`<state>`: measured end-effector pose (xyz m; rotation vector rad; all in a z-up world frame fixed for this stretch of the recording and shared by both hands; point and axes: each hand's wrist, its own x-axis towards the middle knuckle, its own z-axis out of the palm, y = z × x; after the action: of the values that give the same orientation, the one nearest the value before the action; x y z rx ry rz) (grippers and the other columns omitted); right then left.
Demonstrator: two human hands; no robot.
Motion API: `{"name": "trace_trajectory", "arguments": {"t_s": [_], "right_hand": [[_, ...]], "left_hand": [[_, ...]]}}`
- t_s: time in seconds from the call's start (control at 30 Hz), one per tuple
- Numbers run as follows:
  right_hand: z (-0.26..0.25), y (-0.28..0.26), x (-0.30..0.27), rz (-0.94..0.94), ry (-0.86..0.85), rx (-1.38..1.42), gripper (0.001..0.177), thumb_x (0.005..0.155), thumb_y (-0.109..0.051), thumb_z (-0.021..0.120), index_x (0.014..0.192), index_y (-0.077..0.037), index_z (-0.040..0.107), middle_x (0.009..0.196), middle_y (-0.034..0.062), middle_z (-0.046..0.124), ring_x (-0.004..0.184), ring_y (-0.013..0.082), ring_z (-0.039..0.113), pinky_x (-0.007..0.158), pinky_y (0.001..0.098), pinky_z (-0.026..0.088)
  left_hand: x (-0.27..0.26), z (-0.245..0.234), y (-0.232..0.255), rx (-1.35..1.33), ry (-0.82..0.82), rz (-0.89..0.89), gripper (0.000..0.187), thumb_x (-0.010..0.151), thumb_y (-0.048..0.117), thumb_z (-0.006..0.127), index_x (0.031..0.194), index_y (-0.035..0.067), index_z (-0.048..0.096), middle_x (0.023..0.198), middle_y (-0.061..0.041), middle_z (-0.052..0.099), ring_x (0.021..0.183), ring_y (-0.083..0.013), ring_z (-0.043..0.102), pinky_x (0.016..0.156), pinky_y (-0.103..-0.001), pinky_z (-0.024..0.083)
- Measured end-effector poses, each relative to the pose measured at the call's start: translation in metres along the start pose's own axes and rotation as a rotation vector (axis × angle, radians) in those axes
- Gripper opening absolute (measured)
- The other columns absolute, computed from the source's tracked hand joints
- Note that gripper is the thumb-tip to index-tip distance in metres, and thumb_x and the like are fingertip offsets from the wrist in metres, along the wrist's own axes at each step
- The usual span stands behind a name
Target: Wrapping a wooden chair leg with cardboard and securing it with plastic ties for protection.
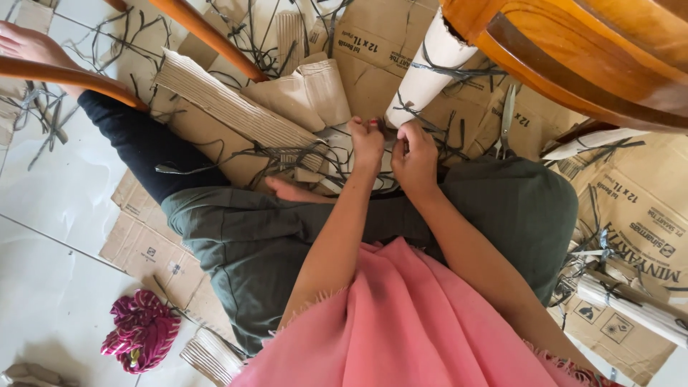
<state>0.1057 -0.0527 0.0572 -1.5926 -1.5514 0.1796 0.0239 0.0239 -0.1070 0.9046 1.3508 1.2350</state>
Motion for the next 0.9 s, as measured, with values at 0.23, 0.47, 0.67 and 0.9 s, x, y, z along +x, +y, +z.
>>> {"name": "trace_trajectory", "arguments": {"t_s": [0.23, 0.47, 0.67, 0.9], "right_hand": [[-0.028, -0.040, 0.002, -0.149, -0.113, 0.028, 0.022, 0.095, -0.007, 0.063, 0.114, -0.018, 0.067, 0.088, -0.0021, 0.066, 0.084, 0.0241, 0.067, 0.087, 0.0389, 0.049], [-0.011, -0.084, -0.038, -0.676, -0.440, 0.233, 0.049, 0.106, -0.009, 0.030, 0.150, -0.018, 0.050, 0.155, 0.0082, 0.052, 0.144, 0.0300, 0.048, 0.115, 0.0502, 0.026], [-0.001, -0.009, -0.034, -0.184, -0.757, -0.265, 0.054, 0.093, 0.005, 0.053, 0.146, -0.002, 0.054, 0.157, 0.0191, 0.048, 0.148, 0.0363, 0.041, 0.114, 0.0667, 0.023], [0.024, 0.066, -0.035, 0.353, -0.592, -0.259, 0.040, 0.093, -0.043, 0.069, 0.120, -0.013, 0.069, 0.106, 0.0117, 0.072, 0.103, 0.0364, 0.072, 0.081, 0.0479, 0.057]], "left_hand": [[0.000, -0.024, 0.053, 0.268, -0.058, 0.056, 0.030, 0.103, 0.001, 0.051, 0.127, 0.010, 0.033, 0.099, -0.008, 0.065, 0.091, -0.0234, 0.066, 0.083, -0.041, 0.052], [0.020, -0.062, 0.002, 0.643, -0.130, -0.035, 0.035, 0.094, 0.013, 0.063, 0.122, 0.017, 0.043, 0.109, -0.005, 0.065, 0.106, -0.0294, 0.070, 0.093, -0.050, 0.056], [-0.008, -0.099, 0.007, 0.368, -0.185, -0.249, 0.028, 0.095, 0.019, 0.065, 0.122, 0.019, 0.069, 0.120, -0.010, 0.071, 0.115, -0.0317, 0.066, 0.103, -0.047, 0.052], [-0.081, -0.125, 0.116, 0.513, -0.205, 0.173, 0.028, 0.096, -0.004, 0.060, 0.114, 0.016, 0.070, 0.108, -0.006, 0.071, 0.111, -0.0256, 0.068, 0.099, -0.043, 0.056]]}}
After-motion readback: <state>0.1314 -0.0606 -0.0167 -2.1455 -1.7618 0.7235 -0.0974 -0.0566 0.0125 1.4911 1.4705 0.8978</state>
